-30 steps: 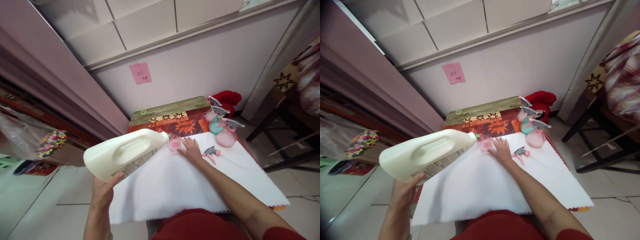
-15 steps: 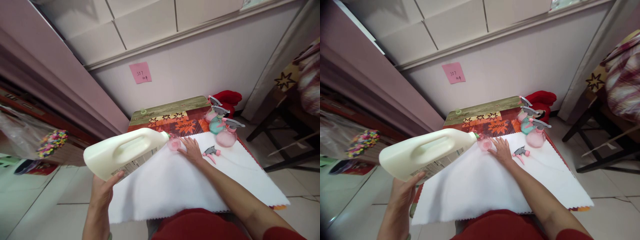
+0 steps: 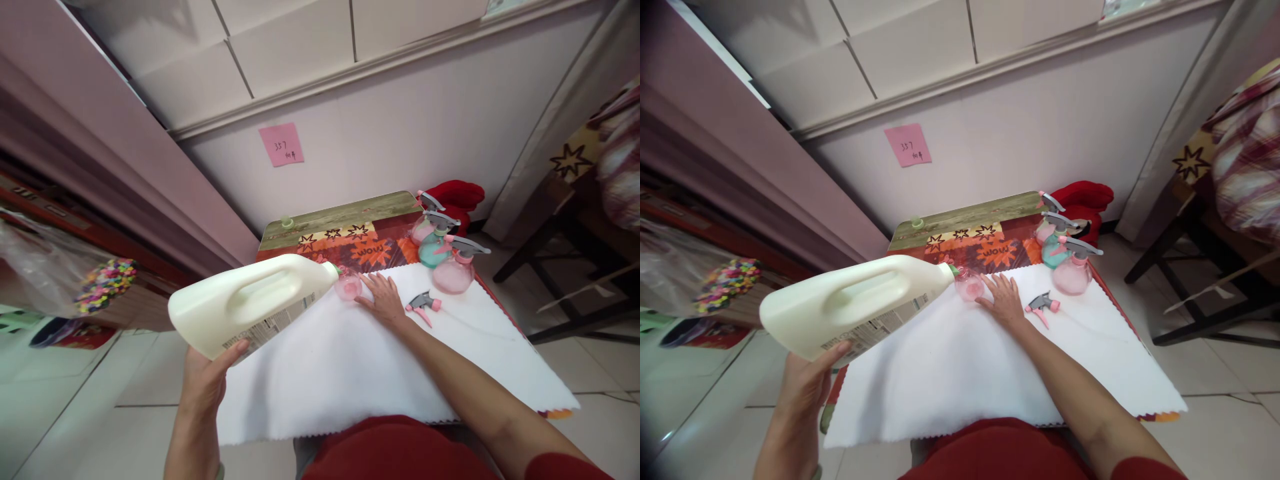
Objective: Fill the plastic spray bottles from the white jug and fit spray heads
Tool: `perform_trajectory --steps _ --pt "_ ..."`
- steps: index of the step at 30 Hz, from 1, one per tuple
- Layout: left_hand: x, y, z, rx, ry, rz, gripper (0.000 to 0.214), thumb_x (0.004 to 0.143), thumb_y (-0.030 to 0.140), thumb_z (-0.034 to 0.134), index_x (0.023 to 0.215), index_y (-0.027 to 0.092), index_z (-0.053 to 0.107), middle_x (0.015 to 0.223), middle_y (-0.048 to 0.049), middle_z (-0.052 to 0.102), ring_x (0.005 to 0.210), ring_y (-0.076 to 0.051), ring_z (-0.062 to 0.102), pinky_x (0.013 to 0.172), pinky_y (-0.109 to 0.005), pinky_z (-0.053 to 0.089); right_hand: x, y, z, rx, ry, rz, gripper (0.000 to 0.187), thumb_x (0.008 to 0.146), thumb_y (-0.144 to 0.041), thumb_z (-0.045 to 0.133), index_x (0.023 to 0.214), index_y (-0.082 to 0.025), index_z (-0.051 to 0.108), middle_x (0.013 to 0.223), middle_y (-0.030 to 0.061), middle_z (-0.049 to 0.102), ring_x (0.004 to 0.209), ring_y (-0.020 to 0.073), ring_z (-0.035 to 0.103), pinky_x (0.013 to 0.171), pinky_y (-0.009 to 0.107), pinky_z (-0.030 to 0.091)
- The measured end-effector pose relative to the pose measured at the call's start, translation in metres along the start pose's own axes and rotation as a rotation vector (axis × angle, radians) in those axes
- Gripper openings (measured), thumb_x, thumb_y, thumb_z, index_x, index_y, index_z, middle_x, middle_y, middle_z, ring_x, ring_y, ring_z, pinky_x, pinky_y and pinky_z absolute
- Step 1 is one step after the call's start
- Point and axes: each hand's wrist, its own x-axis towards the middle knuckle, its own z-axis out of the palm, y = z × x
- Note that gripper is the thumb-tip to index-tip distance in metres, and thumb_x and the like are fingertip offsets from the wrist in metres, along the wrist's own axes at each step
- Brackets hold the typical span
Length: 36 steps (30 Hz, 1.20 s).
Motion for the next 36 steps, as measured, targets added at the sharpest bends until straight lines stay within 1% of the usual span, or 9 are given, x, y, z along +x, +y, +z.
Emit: perform_trajectory --steps 8,14,25,31,36 --pt "-0.0006 0.0038 0.0041 0.016 0.019 -0.011 0.083 0.053 0.027 0.096 0.132 0.018 0.071 0.118 -0.0104 0.078 0.112 -0.037 0.072 0.098 -0.048 0.062 -0.0005 -0.0001 0.0008 -0.002 0.007 0.000 0.075 0.098 -0.071 0.050 0.161 -0.033 0.040 0.160 0.0103 0.052 0.152 0.0352 0.039 0.124 0.057 0.024" --pt "-0.0004 0.0057 0.0056 0.017 0.018 -0.013 0.084 0.052 0.027 0.097 0.131 0.018 0.071 0.119 -0.0106 0.078 0.108 -0.034 0.074 0.091 -0.042 0.064 -0.0006 -0.0009 -0.0006 -0.001 0.008 -0.001 0.075 0.098 -0.071 0.049 0.162 -0.033 0.040 0.159 0.0099 0.052 0.151 0.0354 0.039 0.124 0.058 0.024" --pt "-0.0006 0.0034 0.0035 -0.017 -0.027 0.011 0.076 0.058 0.023 0.095 0.130 0.019 0.071 0.120 -0.0099 0.078 0.108 -0.029 0.074 0.090 -0.035 0.063 -0.0007 -0.0007 -0.0002 0.016 0.013 0.000 0.074 0.098 -0.070 0.050 0.161 -0.032 0.041 0.159 0.0103 0.053 0.151 0.0357 0.040 0.124 0.058 0.024" --pt "-0.0005 0.0046 0.0043 -0.010 0.006 -0.007 0.080 0.055 0.023 0.096 0.130 0.019 0.071 0.117 -0.0101 0.078 0.107 -0.032 0.074 0.089 -0.038 0.064 -0.0009 -0.0010 -0.0004 0.006 0.021 0.001 0.073 0.098 -0.070 0.049 0.161 -0.033 0.041 0.159 0.0105 0.053 0.151 0.0357 0.040 0.124 0.058 0.024" --pt "-0.0011 0.0064 0.0033 -0.008 0.001 -0.014 0.080 0.055 0.024 0.096 0.130 0.017 0.070 0.115 -0.0107 0.079 0.109 -0.033 0.073 0.091 -0.040 0.064 -0.0007 -0.0008 -0.0007 -0.001 0.009 -0.005 0.073 0.099 -0.069 0.050 0.162 -0.033 0.040 0.159 0.0104 0.052 0.152 0.0356 0.039 0.124 0.058 0.024"
